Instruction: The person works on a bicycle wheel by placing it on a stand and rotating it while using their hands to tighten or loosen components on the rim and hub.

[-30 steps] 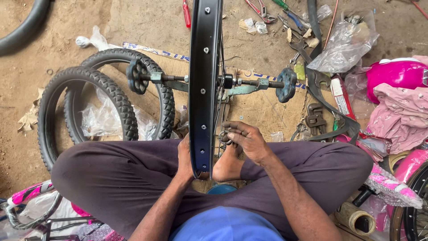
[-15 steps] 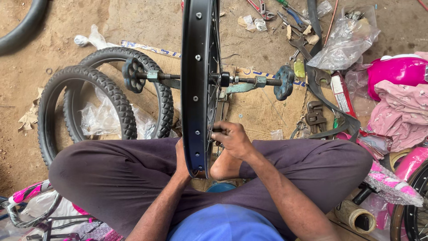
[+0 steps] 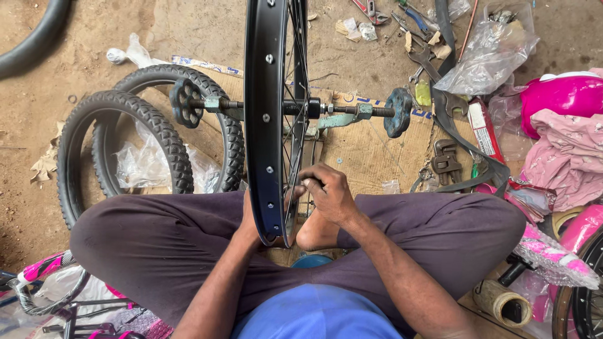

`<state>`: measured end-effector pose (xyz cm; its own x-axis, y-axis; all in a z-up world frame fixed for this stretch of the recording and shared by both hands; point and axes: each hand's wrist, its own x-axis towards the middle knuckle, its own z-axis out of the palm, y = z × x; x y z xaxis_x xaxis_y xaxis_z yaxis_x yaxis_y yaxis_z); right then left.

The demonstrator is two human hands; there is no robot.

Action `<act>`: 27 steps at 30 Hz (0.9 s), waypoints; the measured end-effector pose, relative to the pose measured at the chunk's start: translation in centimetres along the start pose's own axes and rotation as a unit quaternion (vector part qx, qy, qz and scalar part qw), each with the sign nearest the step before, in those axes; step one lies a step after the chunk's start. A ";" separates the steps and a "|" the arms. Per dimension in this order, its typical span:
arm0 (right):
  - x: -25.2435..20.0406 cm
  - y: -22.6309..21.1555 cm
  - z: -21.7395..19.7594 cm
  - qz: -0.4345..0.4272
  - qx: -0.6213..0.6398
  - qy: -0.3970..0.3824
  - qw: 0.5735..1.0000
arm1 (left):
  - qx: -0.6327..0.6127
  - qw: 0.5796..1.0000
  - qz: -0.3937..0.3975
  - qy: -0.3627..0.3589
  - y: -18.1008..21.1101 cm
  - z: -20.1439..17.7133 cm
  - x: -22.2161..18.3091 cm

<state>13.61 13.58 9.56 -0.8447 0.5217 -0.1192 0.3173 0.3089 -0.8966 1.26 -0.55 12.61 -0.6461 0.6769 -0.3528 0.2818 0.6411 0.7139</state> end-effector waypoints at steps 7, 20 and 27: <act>0.4 3.4 2.1 -0.074 -0.059 0.007 0.995 | 0.037 0.989 0.132 0.050 -1.5 0.1 0.5; -0.6 0.8 -0.1 -0.055 -0.115 -0.127 0.984 | -0.207 0.963 0.033 -0.169 -2.3 -2.8 0.5; -1.2 0.2 -0.6 -0.028 0.004 -0.115 0.993 | 0.047 0.997 0.064 -0.001 -4.4 1.9 2.1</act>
<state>14.93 13.45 9.77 -0.9375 0.3080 -0.1618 0.2638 0.3260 -0.9078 -0.02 -1.30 7.57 -0.5986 0.7563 -0.2638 0.4277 0.5803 0.6931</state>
